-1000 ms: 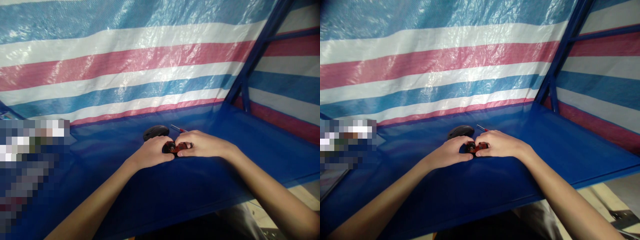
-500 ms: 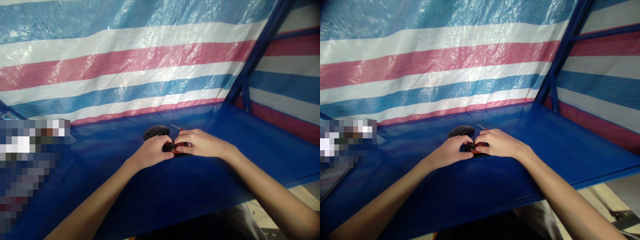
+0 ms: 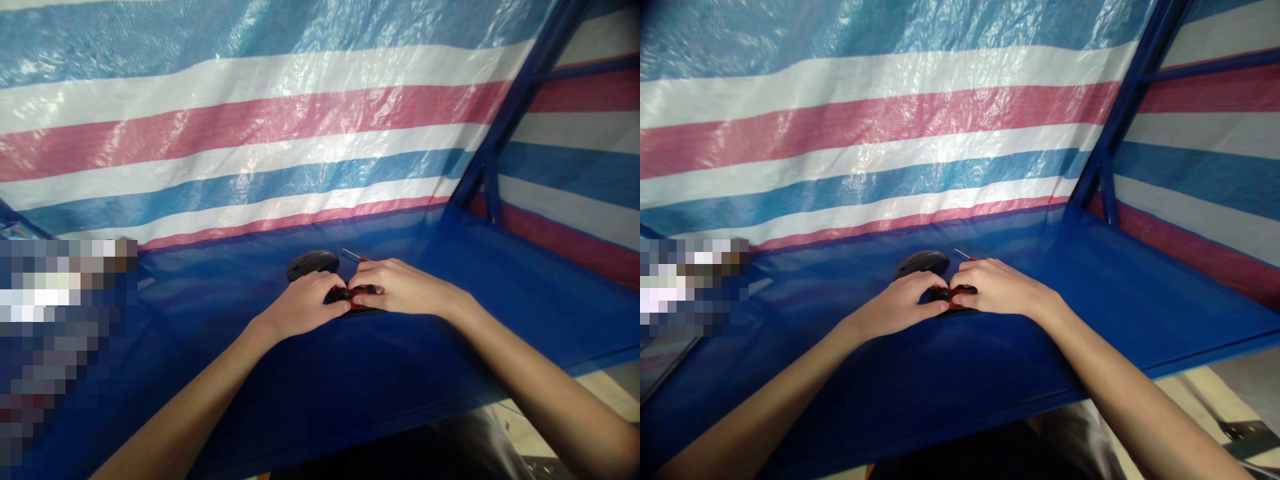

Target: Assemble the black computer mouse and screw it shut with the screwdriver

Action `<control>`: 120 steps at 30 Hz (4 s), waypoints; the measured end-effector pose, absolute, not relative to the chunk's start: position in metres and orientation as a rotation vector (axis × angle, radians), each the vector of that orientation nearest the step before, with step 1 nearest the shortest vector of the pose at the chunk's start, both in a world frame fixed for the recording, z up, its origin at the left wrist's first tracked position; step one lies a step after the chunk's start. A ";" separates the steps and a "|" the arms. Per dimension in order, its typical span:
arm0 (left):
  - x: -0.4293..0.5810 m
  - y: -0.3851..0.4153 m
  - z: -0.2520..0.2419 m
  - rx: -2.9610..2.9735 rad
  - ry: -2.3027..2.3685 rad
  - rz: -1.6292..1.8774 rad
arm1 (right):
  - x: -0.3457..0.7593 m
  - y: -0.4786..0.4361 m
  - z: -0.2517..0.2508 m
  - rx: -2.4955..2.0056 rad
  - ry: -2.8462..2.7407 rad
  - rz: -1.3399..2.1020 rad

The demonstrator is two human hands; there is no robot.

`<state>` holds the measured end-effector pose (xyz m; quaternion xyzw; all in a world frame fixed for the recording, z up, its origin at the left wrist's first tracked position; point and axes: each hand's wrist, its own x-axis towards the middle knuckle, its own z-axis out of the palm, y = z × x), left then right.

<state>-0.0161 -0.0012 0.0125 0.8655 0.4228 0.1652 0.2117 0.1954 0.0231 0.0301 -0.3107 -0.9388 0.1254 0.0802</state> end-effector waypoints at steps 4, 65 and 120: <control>-0.016 -0.001 0.011 2.430 1.180 0.479 | 0.195 0.023 0.031 -0.936 -2.815 0.374; -0.015 0.000 0.003 2.574 1.205 0.513 | 0.194 0.022 0.034 -0.900 -2.810 0.345; -0.007 -0.003 -0.003 2.403 1.190 0.885 | 0.193 0.019 0.033 -0.808 -2.561 0.513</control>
